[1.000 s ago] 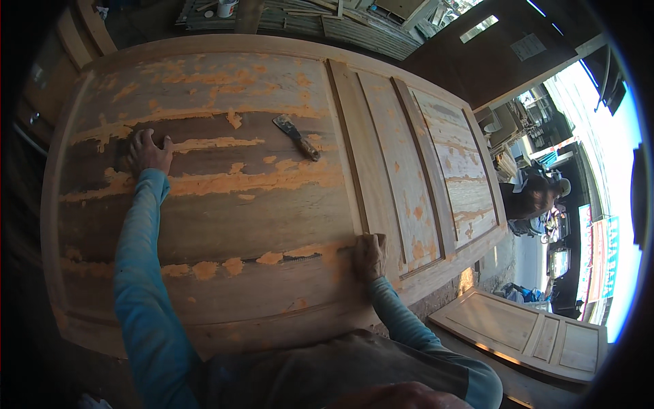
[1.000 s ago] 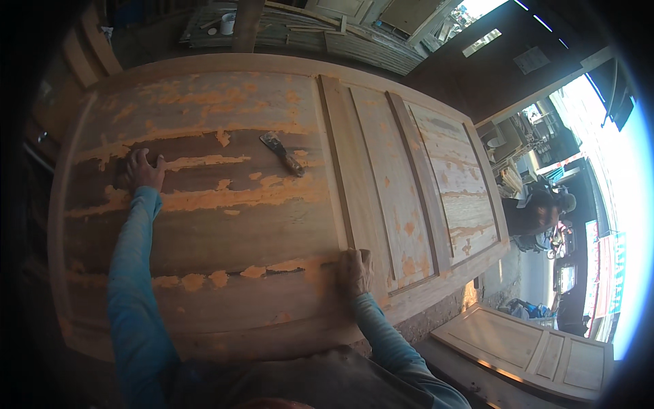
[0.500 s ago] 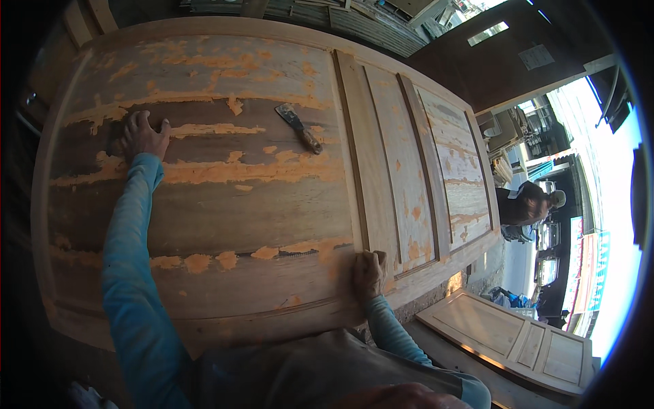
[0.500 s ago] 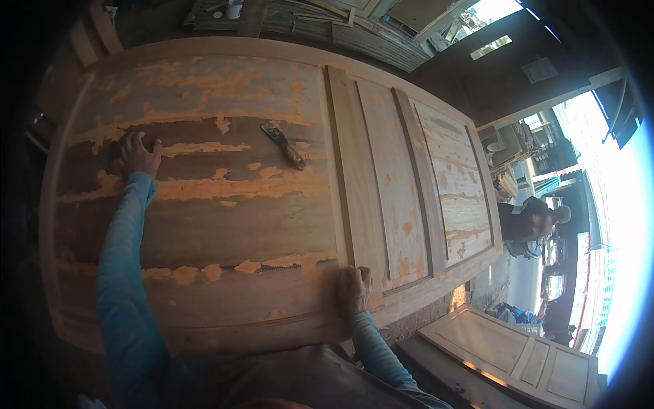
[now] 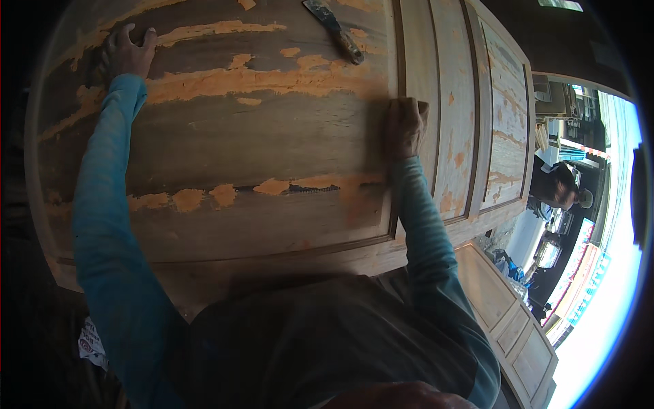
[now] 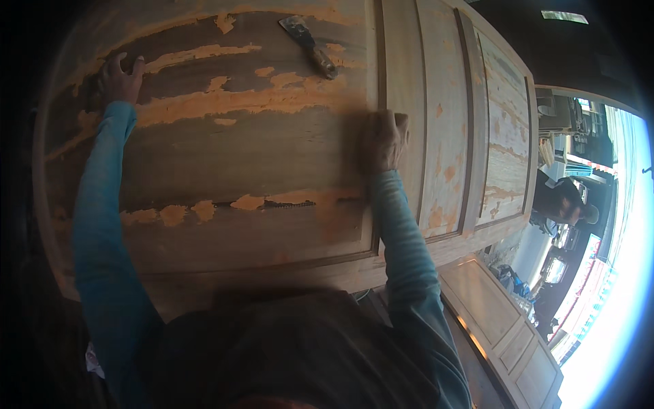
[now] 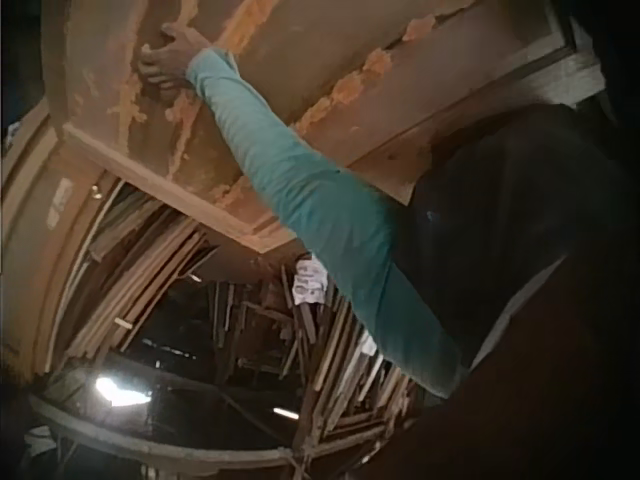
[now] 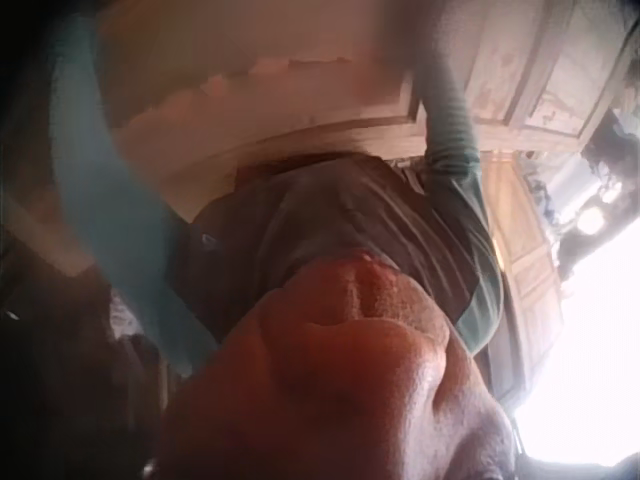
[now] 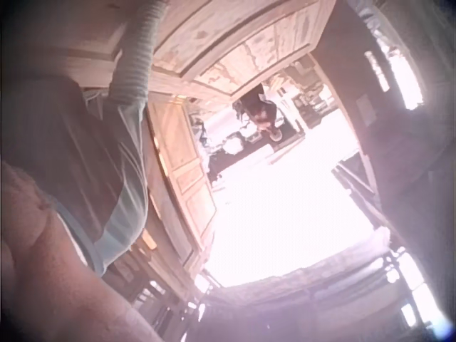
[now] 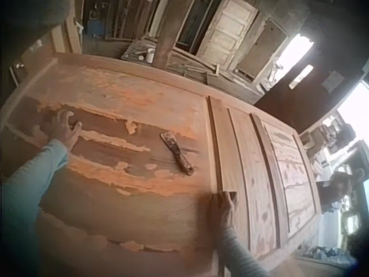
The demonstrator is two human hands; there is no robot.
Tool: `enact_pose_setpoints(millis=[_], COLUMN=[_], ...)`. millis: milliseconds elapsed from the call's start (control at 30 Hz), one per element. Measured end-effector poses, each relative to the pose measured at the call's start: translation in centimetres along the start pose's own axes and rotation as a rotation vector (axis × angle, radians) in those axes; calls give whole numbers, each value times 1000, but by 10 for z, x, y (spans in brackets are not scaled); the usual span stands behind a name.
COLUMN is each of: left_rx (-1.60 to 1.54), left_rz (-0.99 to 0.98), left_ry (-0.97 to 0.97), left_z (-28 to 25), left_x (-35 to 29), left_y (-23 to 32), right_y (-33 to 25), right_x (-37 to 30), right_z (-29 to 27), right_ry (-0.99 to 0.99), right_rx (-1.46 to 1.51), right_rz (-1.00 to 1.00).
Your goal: The person sands the surface of a large wooden door panel by hand, using a piece of sandpaper to smooth the wood and remove orange residue.
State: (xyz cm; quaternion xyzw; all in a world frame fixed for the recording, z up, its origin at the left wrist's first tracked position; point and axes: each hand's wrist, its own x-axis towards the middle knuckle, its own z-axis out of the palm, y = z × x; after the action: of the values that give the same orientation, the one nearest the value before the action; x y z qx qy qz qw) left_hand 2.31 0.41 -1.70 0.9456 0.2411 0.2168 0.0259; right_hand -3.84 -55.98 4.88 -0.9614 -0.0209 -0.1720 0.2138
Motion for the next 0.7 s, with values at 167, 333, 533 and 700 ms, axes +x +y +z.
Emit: enact_pose_setpoints(millis=[167,333,533,700], left_rx=[-69,-131,-38,-59], left_rz=[45,61,-84,-66], left_ry=[56,42,-55,25], left_z=[-7,-16,-34,-34], left_x=[1,12,-2,-2], left_y=[-8,4,17,31], right_y=[5,-17,9,11], right_x=[195,259,71,-93], right_z=[96,105,35,-50], right_ry=[-31,-10,-61,17], right_rx=[-114,-144,-120,-6], right_rz=[68,71,-24,-55])
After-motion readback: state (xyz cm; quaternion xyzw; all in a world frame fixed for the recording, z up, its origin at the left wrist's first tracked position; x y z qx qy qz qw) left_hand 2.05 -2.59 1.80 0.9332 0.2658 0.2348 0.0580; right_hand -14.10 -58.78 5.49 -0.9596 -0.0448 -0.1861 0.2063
